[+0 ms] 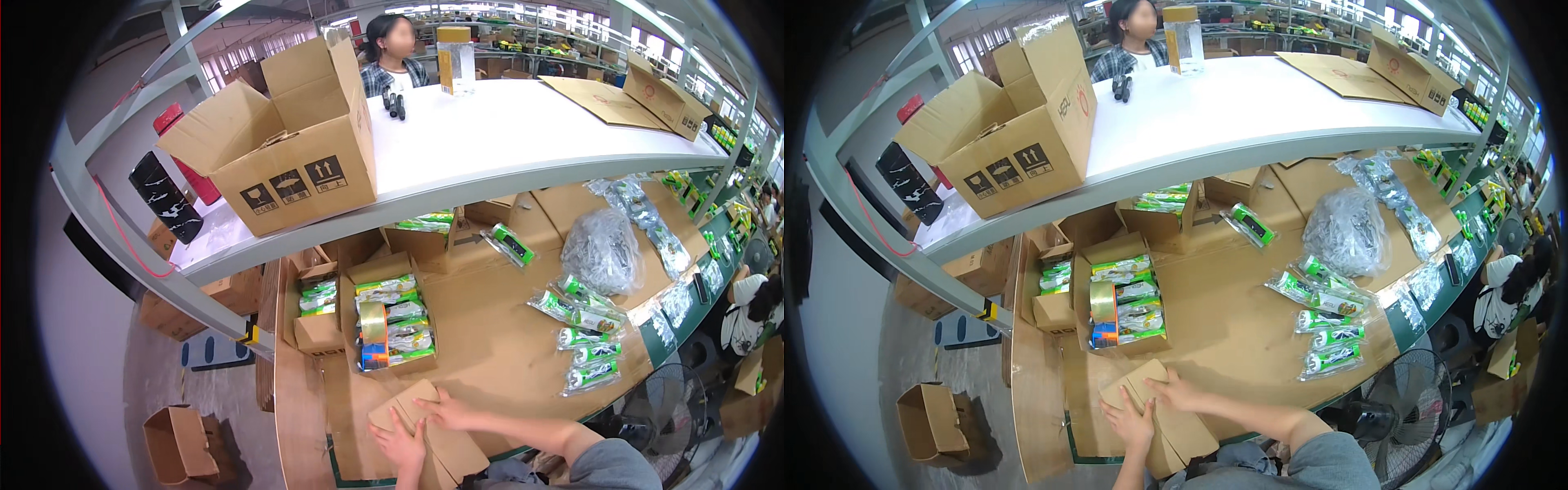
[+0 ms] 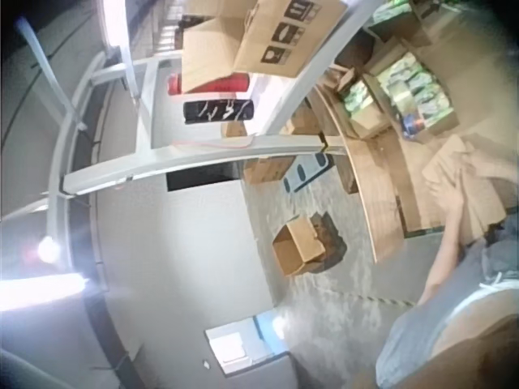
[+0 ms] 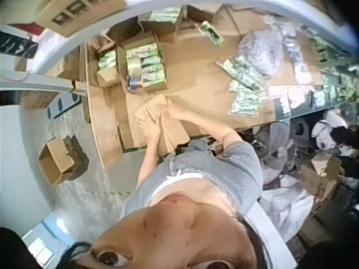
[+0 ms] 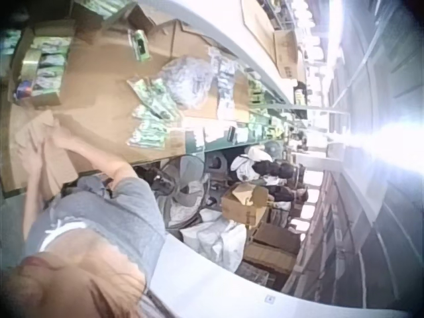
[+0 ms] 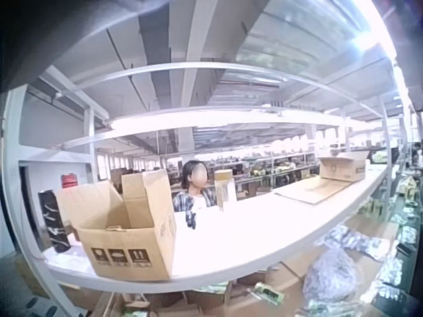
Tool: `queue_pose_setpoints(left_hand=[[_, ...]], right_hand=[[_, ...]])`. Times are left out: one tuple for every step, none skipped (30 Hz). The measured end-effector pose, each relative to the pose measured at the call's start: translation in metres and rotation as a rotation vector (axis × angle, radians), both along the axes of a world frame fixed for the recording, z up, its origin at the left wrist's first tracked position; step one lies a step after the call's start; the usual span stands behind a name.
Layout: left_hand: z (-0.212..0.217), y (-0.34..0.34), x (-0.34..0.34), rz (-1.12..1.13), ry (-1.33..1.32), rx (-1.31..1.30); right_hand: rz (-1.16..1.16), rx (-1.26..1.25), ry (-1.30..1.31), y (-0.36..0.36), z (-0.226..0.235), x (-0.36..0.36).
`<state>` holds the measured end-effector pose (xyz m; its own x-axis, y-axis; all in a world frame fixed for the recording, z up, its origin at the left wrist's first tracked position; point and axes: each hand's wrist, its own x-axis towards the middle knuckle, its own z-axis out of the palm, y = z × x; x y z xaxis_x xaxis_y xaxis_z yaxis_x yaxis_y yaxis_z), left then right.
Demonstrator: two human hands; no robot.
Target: The person packs packaged items into a cardboard box, folds the flaps closed, and seals the box shut using a tape dispenser.
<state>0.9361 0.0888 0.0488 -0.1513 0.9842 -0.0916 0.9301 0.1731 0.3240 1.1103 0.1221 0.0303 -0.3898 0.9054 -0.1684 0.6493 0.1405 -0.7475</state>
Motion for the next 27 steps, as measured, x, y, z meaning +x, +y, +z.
queue_pose_setpoints(left_hand=[[0.000, 0.000, 0.001, 0.002, 0.005, -0.007], [0.000, 0.000, 0.000, 0.007, 0.006, -0.007], [0.001, 0.001, 0.001, 0.005, 0.005, -0.005], [0.000, 0.000, 0.000, 0.008, 0.010, -0.013], [0.000, 0.000, 0.000, 0.010, 0.019, -0.017], [-0.001, 0.001, 0.000, 0.018, 0.029, -0.020], [-0.002, 0.001, 0.000, 0.022, 0.028, -0.024], [-0.004, 0.001, 0.000, 0.018, 0.030, -0.013], [-0.005, 0.000, -0.002, 0.019, 0.035, -0.002], [-0.004, 0.001, 0.000, 0.022, 0.037, -0.004], [-0.001, 0.002, 0.002, 0.014, 0.027, -0.019], [0.001, 0.002, 0.002, 0.015, 0.022, -0.035], [0.002, 0.003, 0.002, 0.020, 0.023, -0.035], [0.003, 0.003, 0.002, 0.019, 0.021, -0.038], [0.004, 0.003, 0.003, 0.017, 0.019, -0.041], [0.003, 0.004, 0.003, 0.021, 0.020, -0.041], [0.002, 0.002, 0.002, 0.015, 0.025, -0.033], [0.002, 0.002, 0.001, 0.007, 0.029, -0.026], [0.002, 0.002, 0.001, 0.011, 0.031, -0.029], [0.003, 0.002, 0.002, 0.012, 0.021, -0.026], [0.003, 0.002, 0.002, 0.012, 0.012, -0.025], [0.001, 0.002, 0.001, 0.016, 0.012, -0.028], [0.000, 0.002, 0.001, 0.013, 0.011, -0.028], [-0.001, 0.002, 0.001, 0.011, 0.010, -0.029], [-0.001, 0.001, 0.001, 0.012, 0.010, -0.033], [0.000, 0.000, 0.002, 0.017, 0.009, -0.044], [0.001, -0.001, 0.002, 0.023, 0.009, -0.056]], right_hand=[[0.142, -0.076, -0.017, 0.017, 0.009, 0.012], [0.292, -0.198, -0.047, 0.042, 0.034, 0.023], [0.436, -0.319, -0.080, 0.067, 0.064, 0.037], [0.312, -0.221, 0.116, 0.080, 0.076, 0.046], [0.183, -0.121, 0.305, 0.093, 0.089, 0.055], [0.018, -0.328, 0.444, 0.116, 0.111, 0.058], [-0.131, -0.289, 0.642, 0.133, 0.118, 0.060], [-0.253, -0.150, 0.546, 0.151, 0.135, 0.059], [-0.368, -0.012, 0.450, 0.165, 0.150, 0.049], [-0.379, 0.142, 0.469, 0.183, 0.137, 0.040], [-0.393, 0.299, 0.483, 0.203, 0.119, 0.033], [-0.387, 0.294, 0.487, 0.217, 0.107, 0.021], [-0.324, 0.393, 0.336, 0.228, 0.098, 0.012], [-0.256, 0.490, 0.187, 0.236, 0.095, 0.001], [-0.251, 0.489, 0.190, 0.242, 0.093, -0.008], [-0.218, 0.324, 0.163, 0.246, 0.091, -0.016], [-0.180, 0.157, 0.138, 0.249, 0.090, -0.023], [-0.175, 0.154, 0.140, 0.250, 0.089, -0.027], [-0.136, 0.152, 0.093, 0.252, 0.088, -0.029], [-0.097, 0.150, 0.045, 0.252, 0.090, -0.030], [-0.093, 0.147, 0.045, 0.252, 0.092, -0.031], [-0.099, 0.091, 0.043, 0.251, 0.094, -0.031], [-0.109, 0.036, 0.041, 0.251, 0.096, -0.030], [-0.109, 0.033, 0.040, 0.251, 0.099, -0.031], [-0.142, -0.003, 0.031, 0.252, 0.101, -0.032], [-0.175, -0.040, 0.022, 0.252, 0.104, -0.034], [-0.172, -0.047, 0.022, 0.253, 0.107, -0.036]])
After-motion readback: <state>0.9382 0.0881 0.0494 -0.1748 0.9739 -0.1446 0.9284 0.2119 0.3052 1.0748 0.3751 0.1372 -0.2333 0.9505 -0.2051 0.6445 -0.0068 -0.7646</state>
